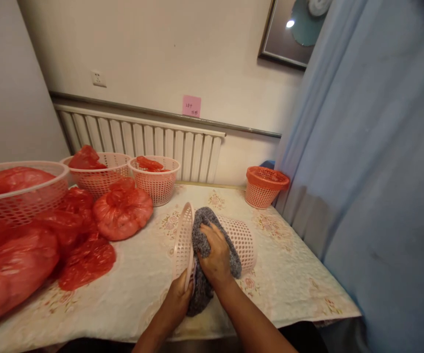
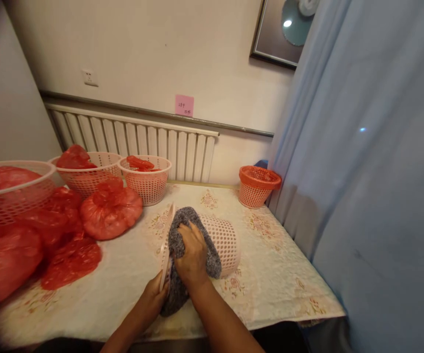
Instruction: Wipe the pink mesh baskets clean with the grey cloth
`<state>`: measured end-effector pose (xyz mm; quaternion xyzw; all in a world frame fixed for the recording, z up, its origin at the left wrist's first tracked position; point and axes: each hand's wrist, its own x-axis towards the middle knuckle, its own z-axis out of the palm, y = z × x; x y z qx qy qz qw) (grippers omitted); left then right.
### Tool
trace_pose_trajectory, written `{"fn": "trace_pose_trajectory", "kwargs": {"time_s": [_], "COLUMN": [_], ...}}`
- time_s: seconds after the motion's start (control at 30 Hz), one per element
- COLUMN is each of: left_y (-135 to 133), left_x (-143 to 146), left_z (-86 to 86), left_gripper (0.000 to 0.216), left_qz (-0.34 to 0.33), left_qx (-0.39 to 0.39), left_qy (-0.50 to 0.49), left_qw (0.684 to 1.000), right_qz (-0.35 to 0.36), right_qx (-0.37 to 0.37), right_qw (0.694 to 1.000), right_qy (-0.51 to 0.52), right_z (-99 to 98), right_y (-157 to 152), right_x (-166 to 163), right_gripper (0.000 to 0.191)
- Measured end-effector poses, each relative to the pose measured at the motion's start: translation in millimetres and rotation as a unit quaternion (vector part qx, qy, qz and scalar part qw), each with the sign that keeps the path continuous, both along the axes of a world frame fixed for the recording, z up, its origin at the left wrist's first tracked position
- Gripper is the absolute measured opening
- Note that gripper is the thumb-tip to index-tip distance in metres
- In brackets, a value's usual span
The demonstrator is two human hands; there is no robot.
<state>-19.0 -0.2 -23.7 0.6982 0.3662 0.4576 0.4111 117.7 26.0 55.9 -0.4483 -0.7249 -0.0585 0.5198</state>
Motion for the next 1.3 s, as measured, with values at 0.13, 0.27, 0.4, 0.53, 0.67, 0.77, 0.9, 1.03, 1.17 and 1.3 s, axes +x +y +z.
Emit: {"fn": "trace_pose_trajectory", "kwargs": {"time_s": [0.13,0.27,0.4,0.53,0.67,0.77,0.9,1.03,1.17,1.3], "left_y": [-3,-2,7,11,9,8,10,12,10,8], "left_x": [-2,3,15,22,20,20,23,21,17,15], "left_z": [-4.7,19.1,49.2,56.1,50.9,48.3,46.0,45.4,44.5,38.1], "left_gripper": [0.041,0.044,0.062,0.045,0.04,0.035,0.032,0.035,0.039,0.04], "left_qz": [-0.038,-0.03,0.04,0.055,0.058,0.061,0.066,0.062,0.045,0.022], "left_qx": [-0.023,-0.048,-0.036,-0.05,-0.067,-0.077,-0.075,-0.068,-0.06,-0.058], "left_qy": [-0.005,-0.007,-0.027,-0.045,-0.026,-0.013,-0.019,-0.008,0.011,-0.002], "left_qw": [0.999,0.998,0.998,0.996,0.996,0.995,0.995,0.996,0.997,0.998], "right_qz": [-0.019,-0.021,-0.004,-0.013,-0.088,-0.144,-0.217,-0.268,-0.239,-0.119], "right_qx": [-0.037,-0.042,-0.029,-0.037,-0.071,-0.087,-0.088,-0.073,-0.031,0.0], "right_qw": [0.999,0.999,1.0,0.999,0.994,0.985,0.966,0.951,0.964,0.993], "right_qy": [0.003,0.008,0.005,-0.006,0.004,0.047,0.104,0.139,0.108,0.025], "right_z": [9.4,6.8,1.9,-4.7,-17.0,-28.9,-49.7,-73.8,-85.6,-70.8], "right_y": [13,10,4,12,28,34,28,12,-8,-25], "right_x": [3,3,7,24,61,98,135,132,90,42], "right_gripper": [0.049,0.049,0.051,0.051,0.047,0.039,0.041,0.047,0.048,0.05]}}
